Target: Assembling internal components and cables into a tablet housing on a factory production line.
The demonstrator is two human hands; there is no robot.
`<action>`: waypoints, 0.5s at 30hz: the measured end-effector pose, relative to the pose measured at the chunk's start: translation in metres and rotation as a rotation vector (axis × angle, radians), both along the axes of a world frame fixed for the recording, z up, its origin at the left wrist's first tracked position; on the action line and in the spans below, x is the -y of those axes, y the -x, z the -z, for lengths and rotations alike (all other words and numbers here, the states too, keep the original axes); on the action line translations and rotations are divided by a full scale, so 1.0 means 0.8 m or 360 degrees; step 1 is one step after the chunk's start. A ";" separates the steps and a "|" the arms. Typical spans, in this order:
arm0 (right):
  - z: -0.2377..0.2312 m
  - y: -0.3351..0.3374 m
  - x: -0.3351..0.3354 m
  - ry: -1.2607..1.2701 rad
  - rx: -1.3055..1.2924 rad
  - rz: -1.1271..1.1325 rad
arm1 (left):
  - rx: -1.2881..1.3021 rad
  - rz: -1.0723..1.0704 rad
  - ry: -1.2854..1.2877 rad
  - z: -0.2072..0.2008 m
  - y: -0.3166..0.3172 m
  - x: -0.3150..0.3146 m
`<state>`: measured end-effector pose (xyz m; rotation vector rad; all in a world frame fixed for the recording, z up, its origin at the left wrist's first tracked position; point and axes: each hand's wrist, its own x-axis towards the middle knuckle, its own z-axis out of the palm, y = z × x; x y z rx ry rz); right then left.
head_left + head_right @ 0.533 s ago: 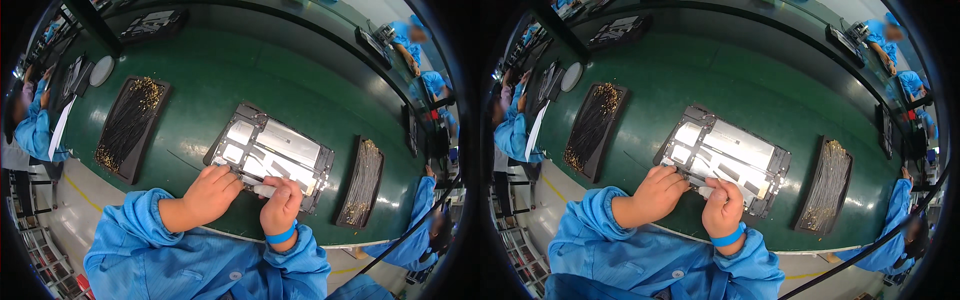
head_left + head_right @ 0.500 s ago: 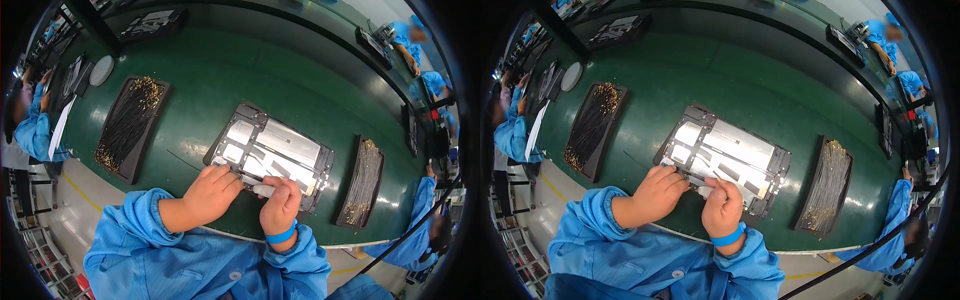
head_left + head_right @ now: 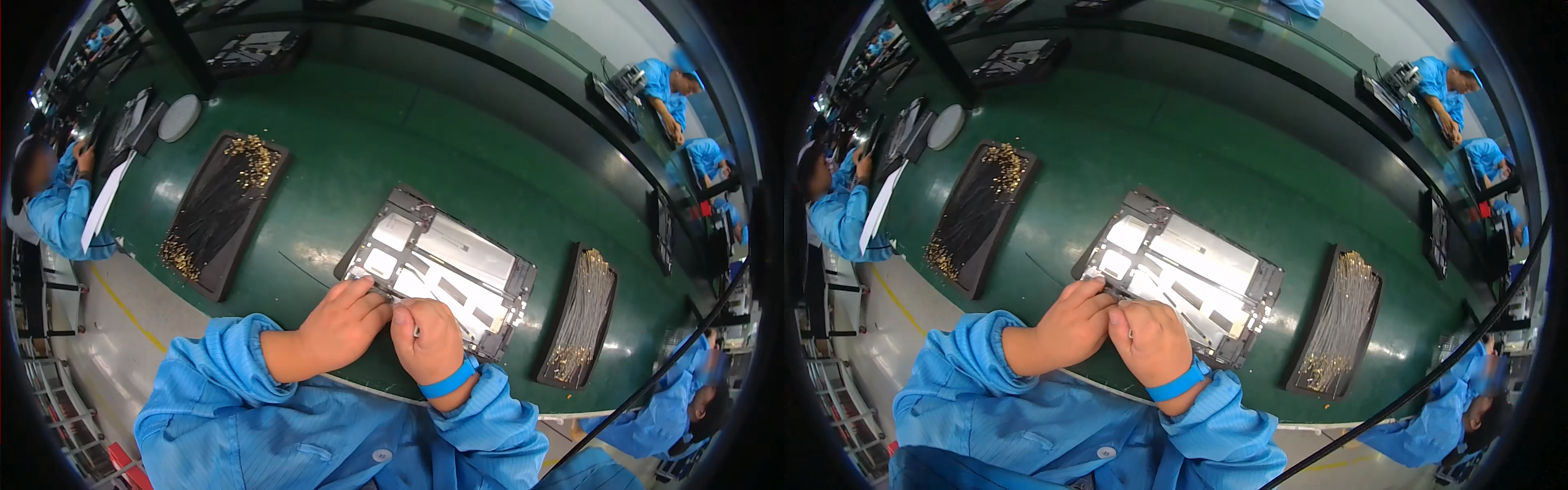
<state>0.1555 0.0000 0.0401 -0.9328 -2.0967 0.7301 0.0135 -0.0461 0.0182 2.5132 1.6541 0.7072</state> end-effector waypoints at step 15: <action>0.021 -0.019 -0.016 0.1212 -0.1043 0.0457 | 0.3015 -0.1333 0.1041 0.006 0.035 -0.005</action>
